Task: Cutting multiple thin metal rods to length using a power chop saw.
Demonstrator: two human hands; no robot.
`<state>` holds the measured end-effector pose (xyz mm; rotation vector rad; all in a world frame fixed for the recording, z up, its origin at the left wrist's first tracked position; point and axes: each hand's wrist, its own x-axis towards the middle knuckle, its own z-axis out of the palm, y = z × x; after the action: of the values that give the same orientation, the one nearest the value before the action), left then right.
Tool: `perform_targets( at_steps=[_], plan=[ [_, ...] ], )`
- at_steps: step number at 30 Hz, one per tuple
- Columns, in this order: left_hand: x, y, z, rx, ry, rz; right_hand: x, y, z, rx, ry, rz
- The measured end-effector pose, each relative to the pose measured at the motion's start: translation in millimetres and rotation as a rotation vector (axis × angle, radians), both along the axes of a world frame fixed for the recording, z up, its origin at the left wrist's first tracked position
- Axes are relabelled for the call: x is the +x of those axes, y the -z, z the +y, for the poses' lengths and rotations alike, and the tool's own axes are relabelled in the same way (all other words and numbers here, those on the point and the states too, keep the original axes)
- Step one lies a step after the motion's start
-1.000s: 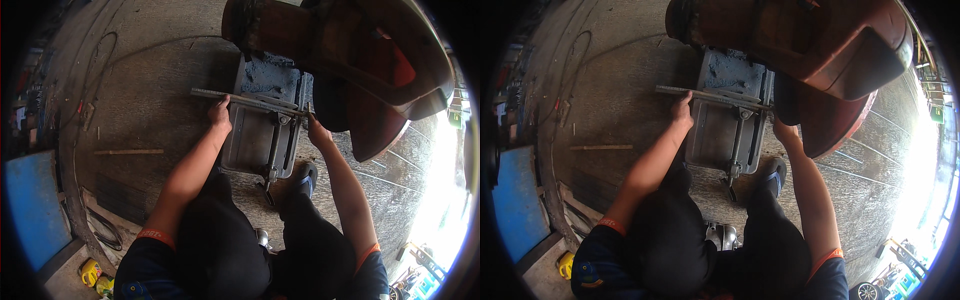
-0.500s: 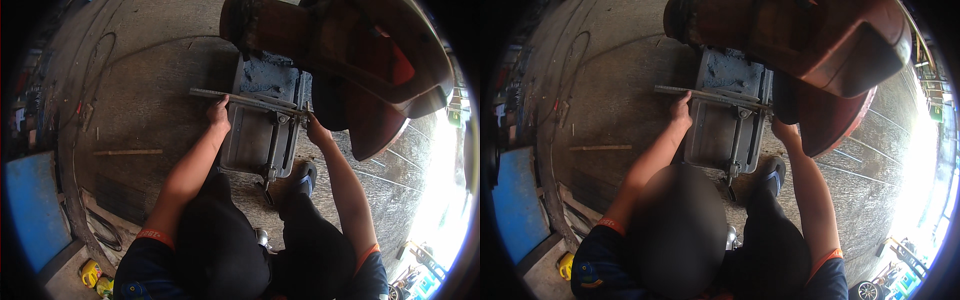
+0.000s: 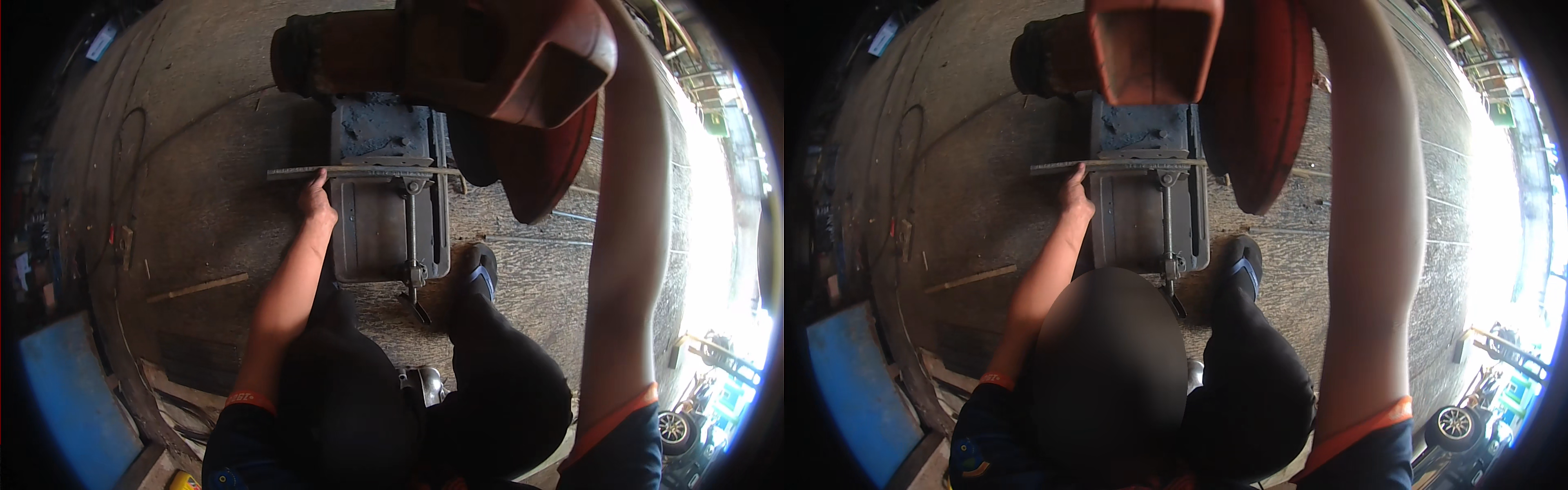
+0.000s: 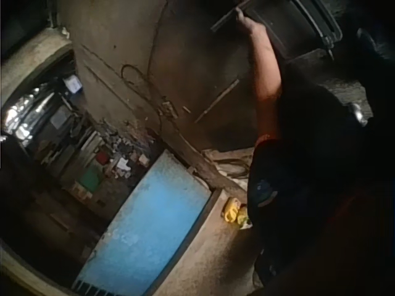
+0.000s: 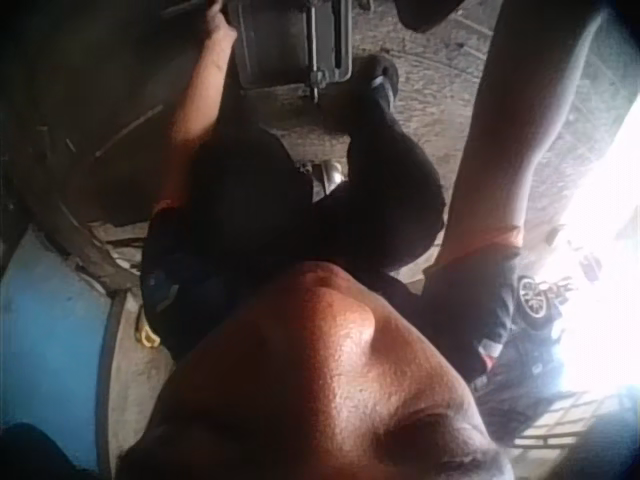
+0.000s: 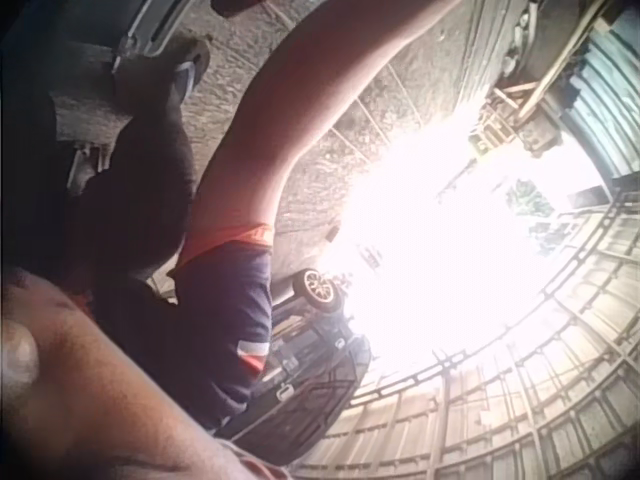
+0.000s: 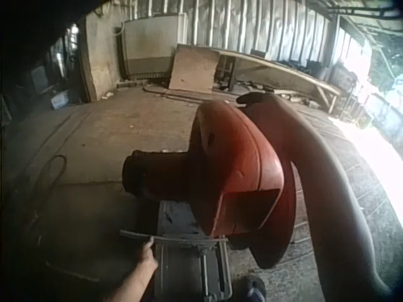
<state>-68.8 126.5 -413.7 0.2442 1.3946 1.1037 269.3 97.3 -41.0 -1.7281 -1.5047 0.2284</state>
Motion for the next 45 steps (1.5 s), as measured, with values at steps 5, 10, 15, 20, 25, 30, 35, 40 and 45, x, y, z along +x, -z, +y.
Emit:
perform_targets(
  at_steps=[5, 10, 15, 20, 25, 30, 35, 40, 45],
  plan=[
    [-1, 10, 5, -0.006, 0.013, -0.006, -29, -18, -15, -0.031, 0.069, 0.02],
    [-2, 13, 9, -0.048, 0.054, -0.016, -70, 12, -77, 0.105, 0.187, 0.014],
    [2, 8, 7, 0.016, 0.05, -0.002, -94, 59, -115, 0.295, 0.169, 0.145],
    [4, 0, 8, -0.013, 0.085, -0.037, -105, 88, -141, 0.322, 0.188, 0.096],
    [5, 3, 10, 0.008, 0.086, -0.048, -107, 103, -154, 0.224, 0.144, -0.013],
    [5, 6, 10, 0.013, 0.1, -0.048, -108, 113, -161, 0.185, 0.069, -0.008],
    [4, 6, 12, 0.016, 0.117, -0.055, -106, 123, -159, 0.246, 0.128, -0.149],
    [2, 9, 15, 0.035, 0.131, -0.071, -101, 128, -162, 0.197, 0.084, -0.097],
    [4, 7, 17, 0.036, 0.132, -0.089, -100, 134, -162, 0.199, 0.113, -0.341]
  ],
)
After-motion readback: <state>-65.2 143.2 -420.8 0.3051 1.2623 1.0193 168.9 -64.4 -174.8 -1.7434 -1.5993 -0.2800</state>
